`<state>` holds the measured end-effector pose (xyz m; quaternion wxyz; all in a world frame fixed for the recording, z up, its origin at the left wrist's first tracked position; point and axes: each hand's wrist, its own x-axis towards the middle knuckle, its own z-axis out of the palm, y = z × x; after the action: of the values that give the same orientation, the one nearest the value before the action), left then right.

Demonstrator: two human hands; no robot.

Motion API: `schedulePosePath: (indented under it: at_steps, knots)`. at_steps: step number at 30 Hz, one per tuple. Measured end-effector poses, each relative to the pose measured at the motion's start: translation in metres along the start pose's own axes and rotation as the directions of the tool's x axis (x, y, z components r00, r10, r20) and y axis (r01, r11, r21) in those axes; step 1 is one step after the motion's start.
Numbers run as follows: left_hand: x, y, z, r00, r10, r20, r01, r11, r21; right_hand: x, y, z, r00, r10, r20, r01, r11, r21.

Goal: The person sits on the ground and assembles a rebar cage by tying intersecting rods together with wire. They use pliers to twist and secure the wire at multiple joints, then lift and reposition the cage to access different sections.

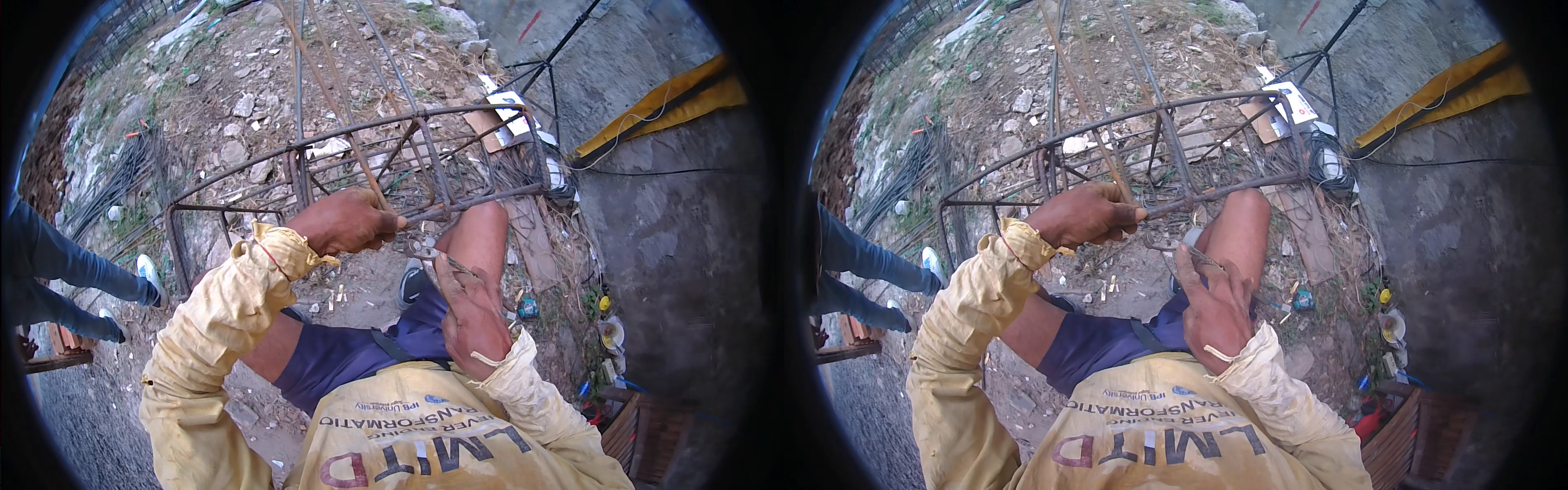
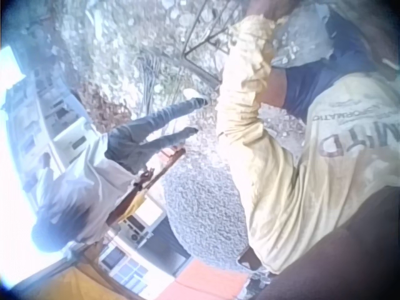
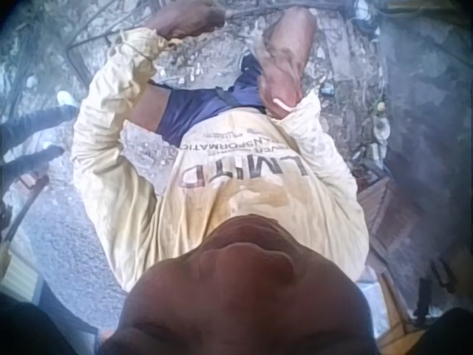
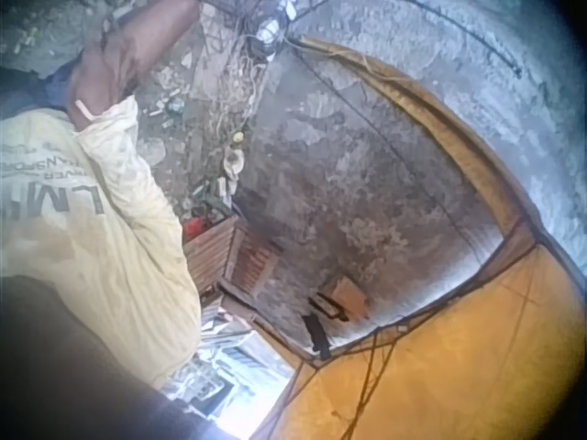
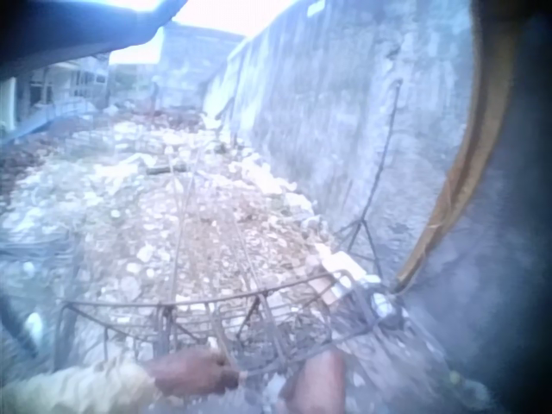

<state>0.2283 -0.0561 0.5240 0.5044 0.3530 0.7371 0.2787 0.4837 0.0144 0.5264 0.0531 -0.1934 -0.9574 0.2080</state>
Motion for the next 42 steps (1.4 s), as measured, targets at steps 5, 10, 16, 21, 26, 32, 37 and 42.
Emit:
schedulePosePath:
  at_steps: [5, 10, 16, 21, 26, 32, 37, 42]
  knots:
    - [0.005, -0.001, 0.003, 1.0, 0.026, 0.015, -0.027, 0.999, 0.023, 0.003, -0.01, 0.003, 0.998, 0.035, -0.049, -0.039, 0.996, -0.077]
    - [0.011, -0.012, 0.003, 1.0, 0.024, 0.019, -0.023, 0.999, -0.046, 0.008, -0.018, -0.007, 0.978, 0.182, 0.103, -0.16, 0.968, -0.192]
    - [0.009, -0.012, 0.004, 0.999, 0.047, 0.018, -0.045, 0.995, -0.087, 0.014, -0.009, -0.034, 0.993, 0.029, 0.114, 0.002, 0.965, -0.263]
    - [0.001, -0.003, 0.004, 0.999, 0.035, 0.013, -0.034, 0.997, -0.068, 0.023, 0.004, -0.046, 0.971, 0.022, 0.236, 0.057, 0.945, -0.322]
    - [0.008, -0.007, 0.005, 0.999, 0.053, 0.004, -0.053, 0.998, -0.036, 0.035, 0.03, -0.052, 0.945, -0.052, 0.322, 0.182, 0.905, -0.386]
    - [0.003, -0.006, 0.002, 0.998, 0.062, -0.003, -0.062, 0.997, 0.043, 0.027, 0.035, -0.046, 0.981, -0.05, 0.186, 0.117, 0.921, -0.372]
    - [0.001, -0.001, 0.003, 0.998, 0.039, -0.043, -0.04, 0.999, -0.013, 0.018, 0.035, -0.033, 0.987, 0.011, 0.162, 0.045, 0.939, -0.341]
    - [0.009, -0.011, 0.005, 0.998, 0.047, -0.037, -0.051, 0.989, -0.142, 0.027, 0.043, -0.026, 0.657, 0.146, 0.74, -0.642, 0.624, 0.446]
